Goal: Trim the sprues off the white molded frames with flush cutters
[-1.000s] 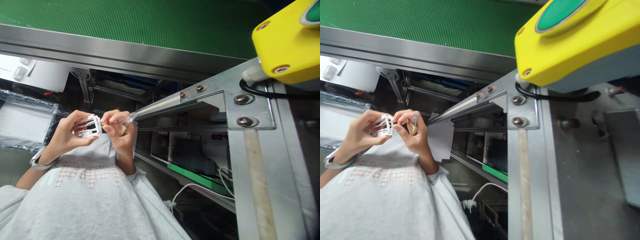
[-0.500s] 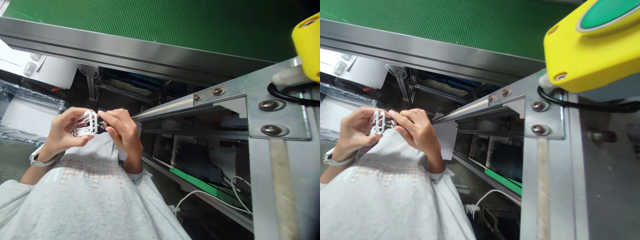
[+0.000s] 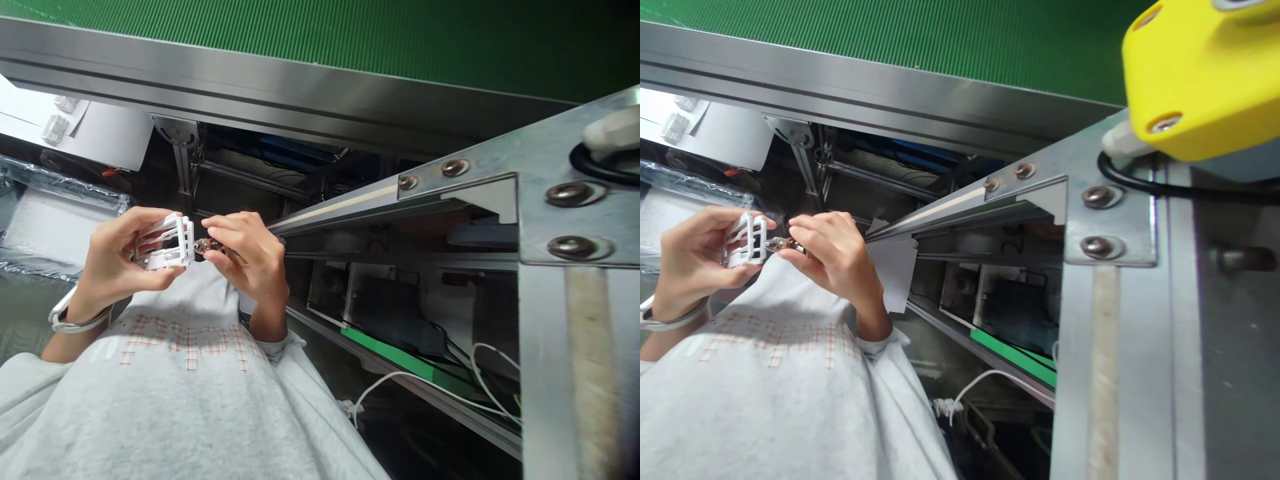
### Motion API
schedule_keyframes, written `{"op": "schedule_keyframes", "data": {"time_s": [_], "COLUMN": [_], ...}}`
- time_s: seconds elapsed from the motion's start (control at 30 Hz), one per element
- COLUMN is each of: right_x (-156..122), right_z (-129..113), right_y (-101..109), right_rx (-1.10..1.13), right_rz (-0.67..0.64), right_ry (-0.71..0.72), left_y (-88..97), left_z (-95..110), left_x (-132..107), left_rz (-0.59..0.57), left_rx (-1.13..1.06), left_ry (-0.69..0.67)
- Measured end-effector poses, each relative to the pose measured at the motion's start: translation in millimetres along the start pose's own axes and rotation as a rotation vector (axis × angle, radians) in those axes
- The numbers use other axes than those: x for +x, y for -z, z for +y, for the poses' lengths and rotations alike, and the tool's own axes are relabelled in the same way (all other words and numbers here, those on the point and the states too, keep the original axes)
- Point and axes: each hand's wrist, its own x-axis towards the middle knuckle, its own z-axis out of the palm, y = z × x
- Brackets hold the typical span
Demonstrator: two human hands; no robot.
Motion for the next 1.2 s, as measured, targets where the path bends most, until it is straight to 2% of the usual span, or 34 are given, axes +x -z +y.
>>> {"op": "schedule_keyframes", "data": {"time_s": [0.43,0.73,1.2], "right_x": [5,4,8], "right_z": [-5,-5,-7], "right_y": [3,4,8], "right_rx": [-0.038,0.042,-0.065], "right_rz": [-0.048,-0.071,-0.032], "right_ry": [0.016,0.023,0.076], "left_y": [9.1,12.6,10.3], "left_z": [11,15,16], "left_x": [-9,-9,-10], "left_rz": [-0.005,-0.032,-0.004], "left_rx": [0.111,0.072,0.104], "left_ry": [0.061,0.11,0.129]}}
